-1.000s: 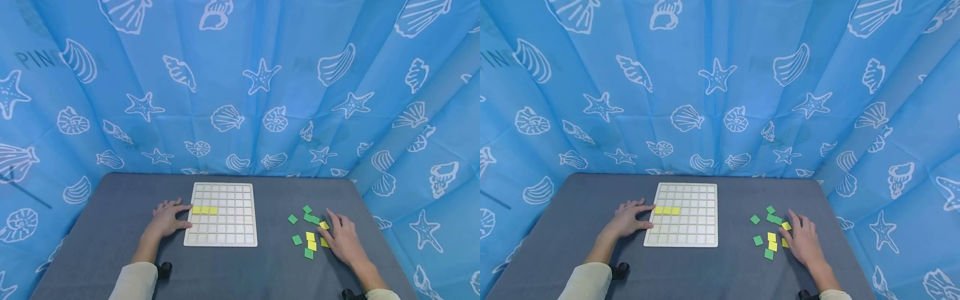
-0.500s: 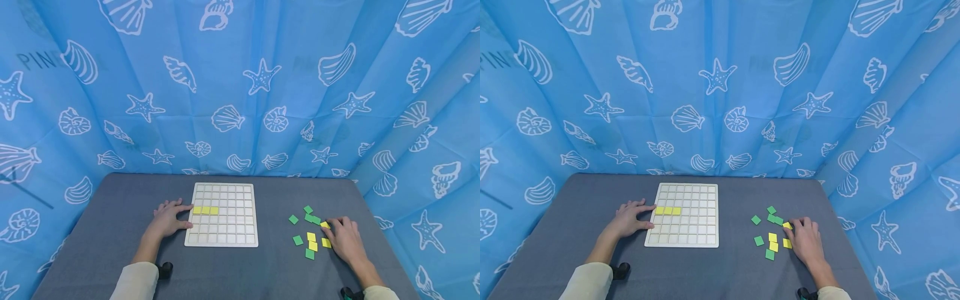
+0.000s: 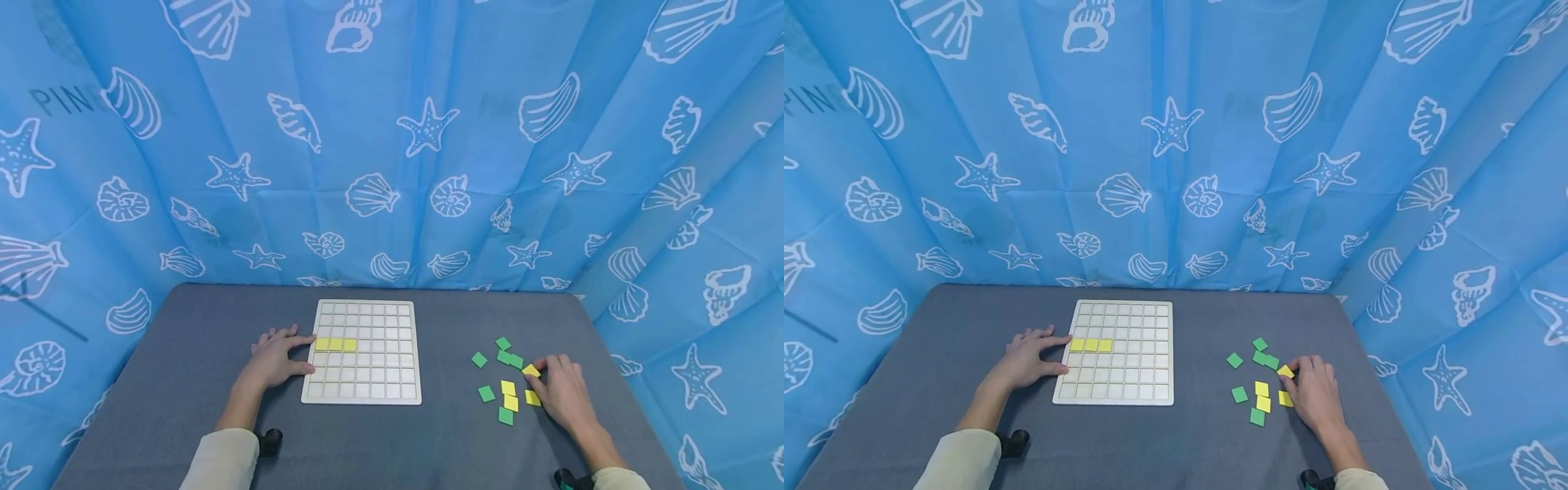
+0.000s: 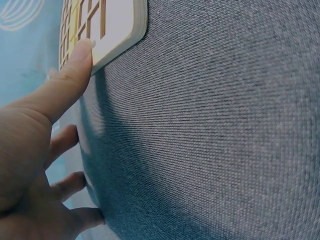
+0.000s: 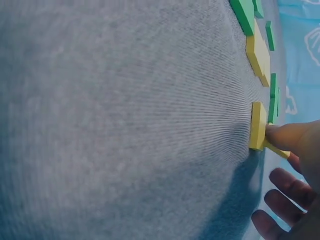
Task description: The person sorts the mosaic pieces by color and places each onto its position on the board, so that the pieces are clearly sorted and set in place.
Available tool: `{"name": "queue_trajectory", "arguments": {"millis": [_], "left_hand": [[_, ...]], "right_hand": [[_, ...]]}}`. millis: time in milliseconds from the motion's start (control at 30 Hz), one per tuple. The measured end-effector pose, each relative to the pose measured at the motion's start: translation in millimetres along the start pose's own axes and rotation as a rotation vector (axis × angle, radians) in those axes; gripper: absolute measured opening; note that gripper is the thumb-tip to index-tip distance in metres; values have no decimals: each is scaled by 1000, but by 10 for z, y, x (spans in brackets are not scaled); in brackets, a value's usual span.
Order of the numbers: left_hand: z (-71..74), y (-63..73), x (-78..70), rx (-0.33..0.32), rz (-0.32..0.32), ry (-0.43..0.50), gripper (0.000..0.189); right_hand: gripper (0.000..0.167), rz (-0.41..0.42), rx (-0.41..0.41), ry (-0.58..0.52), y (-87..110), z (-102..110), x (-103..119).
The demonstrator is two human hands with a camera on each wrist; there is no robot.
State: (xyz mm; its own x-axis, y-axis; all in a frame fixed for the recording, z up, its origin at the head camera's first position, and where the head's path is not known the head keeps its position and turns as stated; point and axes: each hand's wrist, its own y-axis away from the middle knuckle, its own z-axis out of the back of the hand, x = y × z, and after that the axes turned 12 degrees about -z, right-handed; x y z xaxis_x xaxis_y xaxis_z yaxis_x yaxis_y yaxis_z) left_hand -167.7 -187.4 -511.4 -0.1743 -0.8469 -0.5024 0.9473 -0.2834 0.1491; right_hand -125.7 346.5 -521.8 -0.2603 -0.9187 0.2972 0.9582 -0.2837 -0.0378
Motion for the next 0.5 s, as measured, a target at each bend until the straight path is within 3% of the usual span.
{"name": "queue_trajectory", "arguments": {"millis": [367,500], "left_hand": [[-24,-9,26,-1,5,-1,71],[-23,-10,29,-5,-1,0,71]], "right_hand": [[20,18,-36,-36,-31,90,50],[19,20,14,-68,-51,150,97]]}}
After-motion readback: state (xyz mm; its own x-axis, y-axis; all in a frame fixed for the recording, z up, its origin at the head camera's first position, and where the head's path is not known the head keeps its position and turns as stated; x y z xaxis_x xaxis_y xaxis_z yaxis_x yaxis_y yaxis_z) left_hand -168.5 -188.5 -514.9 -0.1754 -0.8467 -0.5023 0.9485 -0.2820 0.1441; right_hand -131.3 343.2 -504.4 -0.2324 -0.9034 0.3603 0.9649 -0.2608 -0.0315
